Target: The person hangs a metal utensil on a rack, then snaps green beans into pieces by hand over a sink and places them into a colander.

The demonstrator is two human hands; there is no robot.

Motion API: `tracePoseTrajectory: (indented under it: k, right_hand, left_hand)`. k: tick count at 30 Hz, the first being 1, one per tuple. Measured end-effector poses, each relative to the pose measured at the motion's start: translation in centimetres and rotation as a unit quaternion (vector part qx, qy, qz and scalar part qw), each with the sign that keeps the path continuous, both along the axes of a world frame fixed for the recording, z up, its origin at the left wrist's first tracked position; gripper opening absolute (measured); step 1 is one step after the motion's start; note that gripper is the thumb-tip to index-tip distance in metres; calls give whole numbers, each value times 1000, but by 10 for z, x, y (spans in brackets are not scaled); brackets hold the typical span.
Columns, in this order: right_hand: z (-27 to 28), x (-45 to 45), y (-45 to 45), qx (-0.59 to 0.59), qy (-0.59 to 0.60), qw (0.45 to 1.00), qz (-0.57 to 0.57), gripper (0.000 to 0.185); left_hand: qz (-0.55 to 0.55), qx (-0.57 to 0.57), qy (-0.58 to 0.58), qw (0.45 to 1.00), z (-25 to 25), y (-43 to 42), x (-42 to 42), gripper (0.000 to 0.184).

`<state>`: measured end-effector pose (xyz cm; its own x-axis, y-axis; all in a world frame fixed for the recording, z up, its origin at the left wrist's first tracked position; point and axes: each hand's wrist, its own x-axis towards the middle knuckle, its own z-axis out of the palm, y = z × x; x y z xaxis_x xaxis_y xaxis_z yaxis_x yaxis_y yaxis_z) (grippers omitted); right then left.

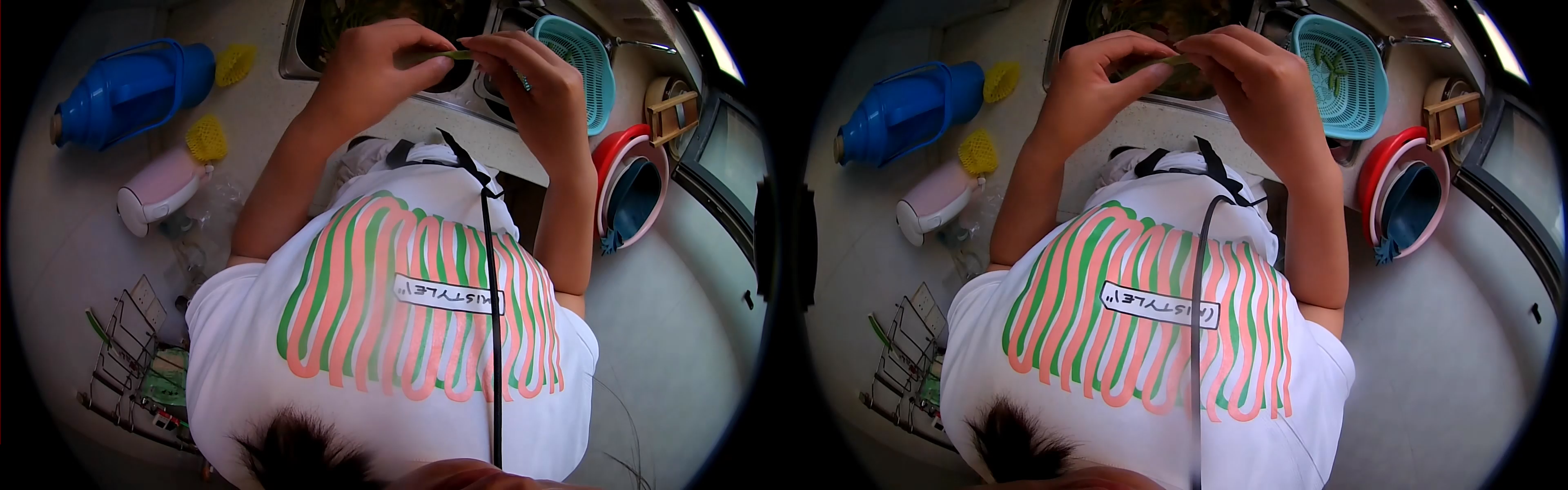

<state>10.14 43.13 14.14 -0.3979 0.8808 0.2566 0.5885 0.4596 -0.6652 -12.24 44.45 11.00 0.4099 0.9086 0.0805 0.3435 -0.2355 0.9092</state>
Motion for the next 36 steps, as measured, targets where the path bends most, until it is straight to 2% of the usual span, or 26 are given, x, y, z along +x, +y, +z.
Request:
tracePoseTrajectory:
  k: [6, 12, 16, 19, 21, 22, 25, 26, 27, 29, 30, 33, 34, 35, 36]
  right_hand:
    - [2, -4, -4, -27, 11, 999, -18, 18]
    - [1, -11, -10, -8, -31, 999, -37, 11]
    - [-8, -24, -15, 16, 57, 993, -99, 11]
    - [-21, -38, -23, 16, 144, 975, -169, 13]
    - [-33, -43, -26, 10, 224, 951, -212, 13]
    - [-34, -43, -29, -47, 280, 933, -220, 12]
    - [-35, -51, -34, -100, 345, 909, -211, 13]
    - [-38, -51, -36, -116, 334, 912, -209, 15]
    - [-40, -50, -37, -109, 306, 926, -194, 15]
    - [-41, -50, -38, -127, 324, 920, -183, 16]
    - [-41, -49, -38, -131, 327, 918, -180, 16]
    - [-39, -42, -37, -117, 329, 922, -169, 17]
    - [-39, -40, -35, -96, 325, 926, -165, 18]
    - [-38, -38, -33, -75, 321, 930, -161, 20]
    - [-40, -34, -29, -33, 301, 941, -152, 22]
  left_hand:
    - [-4, 2, -10, 1000, 1, 0, 2, 17]
    - [20, 28, -12, 999, 3, -4, 10, 11]
    - [68, 72, -50, 994, -1, -4, 11, 10]
    - [108, -124, -193, 967, -1, -5, 14, 13]
    - [91, -116, -239, 960, -8, -5, 18, 19]
    - [87, -94, -240, 962, -11, -4, 20, 20]
    - [93, -58, -236, 966, -16, -1, 19, 22]
    - [98, -51, -234, 966, -15, 0, 20, 22]
    - [106, -59, -230, 966, -10, 0, 21, 33]
    - [123, -74, -223, 964, 4, 0, 24, 57]
    - [142, -105, -316, 932, -7, 7, 23, 31]
    - [115, -206, -326, 915, -14, 6, 13, 25]
    - [88, -228, -280, 928, -5, 5, 11, 22]
    - [104, -115, -220, 963, -6, 2, 9, 21]
    - [86, -107, -203, 969, -1, -1, 9, 20]
